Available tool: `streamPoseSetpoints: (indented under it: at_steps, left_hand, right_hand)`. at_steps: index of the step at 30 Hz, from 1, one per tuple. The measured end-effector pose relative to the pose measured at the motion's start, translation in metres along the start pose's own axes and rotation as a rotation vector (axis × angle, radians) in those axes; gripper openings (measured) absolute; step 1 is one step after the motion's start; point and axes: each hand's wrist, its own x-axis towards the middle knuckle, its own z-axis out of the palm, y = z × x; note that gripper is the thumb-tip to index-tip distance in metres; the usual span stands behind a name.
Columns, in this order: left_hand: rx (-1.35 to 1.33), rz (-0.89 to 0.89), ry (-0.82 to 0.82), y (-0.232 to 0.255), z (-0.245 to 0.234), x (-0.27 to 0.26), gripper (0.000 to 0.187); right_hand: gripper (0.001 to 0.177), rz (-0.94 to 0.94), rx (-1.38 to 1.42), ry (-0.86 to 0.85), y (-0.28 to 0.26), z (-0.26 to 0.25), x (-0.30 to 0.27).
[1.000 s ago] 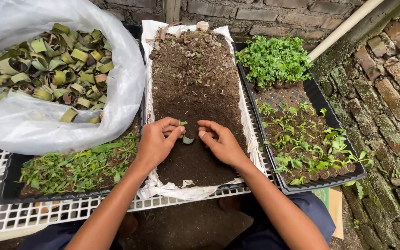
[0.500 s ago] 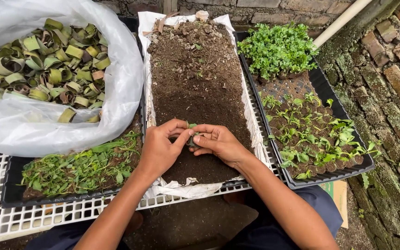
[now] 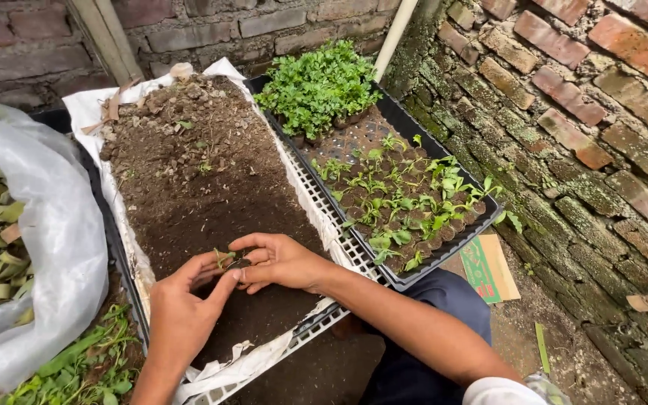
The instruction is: The person plants small green seedlings into a soil-filled tray. They pick seedlings from a tray on the left, place them into the soil, and cover the roots. They also handle rolled leaf pieces from a plastic bag, placing them into the soil alongside the seedlings.
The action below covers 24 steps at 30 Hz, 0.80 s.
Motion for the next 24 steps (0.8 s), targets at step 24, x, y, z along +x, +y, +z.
streamPoseSetpoints:
  at_steps: [24]
  left_hand:
    - [-0.162,0.151,-0.338,0.101,0.163,0.174,0.049]
  right_hand:
    - [0.064,-0.445,-0.965,0.049,-0.032,-0.018,-0.101]
